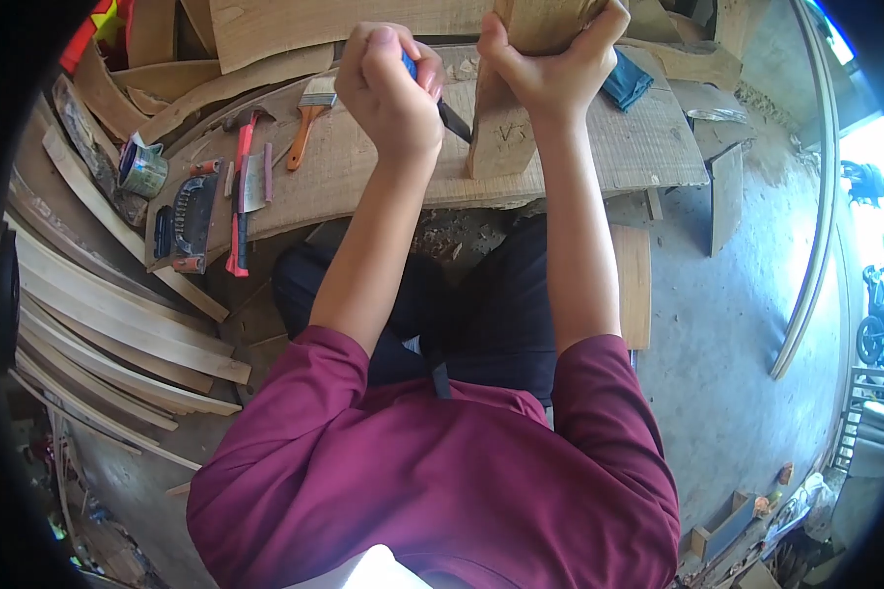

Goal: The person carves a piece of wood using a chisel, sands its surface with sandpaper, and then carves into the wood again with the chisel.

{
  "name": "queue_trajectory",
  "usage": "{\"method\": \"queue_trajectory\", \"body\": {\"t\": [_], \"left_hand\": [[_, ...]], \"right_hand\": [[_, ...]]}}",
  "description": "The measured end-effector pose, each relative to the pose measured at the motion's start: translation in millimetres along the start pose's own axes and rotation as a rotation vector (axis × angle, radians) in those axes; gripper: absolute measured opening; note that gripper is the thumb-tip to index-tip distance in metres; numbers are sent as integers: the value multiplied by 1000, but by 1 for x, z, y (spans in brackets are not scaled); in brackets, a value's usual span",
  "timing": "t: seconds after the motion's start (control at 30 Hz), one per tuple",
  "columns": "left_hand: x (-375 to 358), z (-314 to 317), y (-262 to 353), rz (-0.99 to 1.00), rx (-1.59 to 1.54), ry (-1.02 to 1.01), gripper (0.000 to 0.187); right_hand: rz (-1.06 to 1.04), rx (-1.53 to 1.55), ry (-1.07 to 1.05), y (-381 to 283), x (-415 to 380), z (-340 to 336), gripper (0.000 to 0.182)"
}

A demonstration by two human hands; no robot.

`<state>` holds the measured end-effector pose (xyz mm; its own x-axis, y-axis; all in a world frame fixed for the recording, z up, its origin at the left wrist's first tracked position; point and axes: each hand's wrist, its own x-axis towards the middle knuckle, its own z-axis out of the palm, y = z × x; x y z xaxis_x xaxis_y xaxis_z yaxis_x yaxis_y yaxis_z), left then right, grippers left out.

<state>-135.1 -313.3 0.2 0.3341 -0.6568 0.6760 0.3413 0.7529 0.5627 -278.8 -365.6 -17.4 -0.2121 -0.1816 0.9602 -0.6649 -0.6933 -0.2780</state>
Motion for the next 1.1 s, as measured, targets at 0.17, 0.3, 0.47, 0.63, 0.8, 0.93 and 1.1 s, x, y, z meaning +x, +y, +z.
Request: {"method": "queue_trajectory", "body": {"t": [0.17,0.3,0.47,0.63,0.8,0.93,1.1], "left_hand": [[1,-3,13,-2,-194,58,26],[-8,-6,-15,-32,42,37,25],[-9,-12,-7,-56,54,80,26],[2,-4,18,-54,-15,146,24],[12,-10,22,-91,-72,75,23],[5,3,33,29,-48,97,27],[-13,-6,-19,-40,67,13,26]], "right_hand": [[-20,-15,7,1,-1,0,81],[-5,-44,5,-1,0,-1,83],[65,42,-6,-4,-1,0,85],[22,30,-7,-1,-1,-1,83],[11,-14,-3,-2,-2,-2,81],[-6,10,2,0,0,-1,80],[29,42,-1,-5,-1,-2,82]]}}
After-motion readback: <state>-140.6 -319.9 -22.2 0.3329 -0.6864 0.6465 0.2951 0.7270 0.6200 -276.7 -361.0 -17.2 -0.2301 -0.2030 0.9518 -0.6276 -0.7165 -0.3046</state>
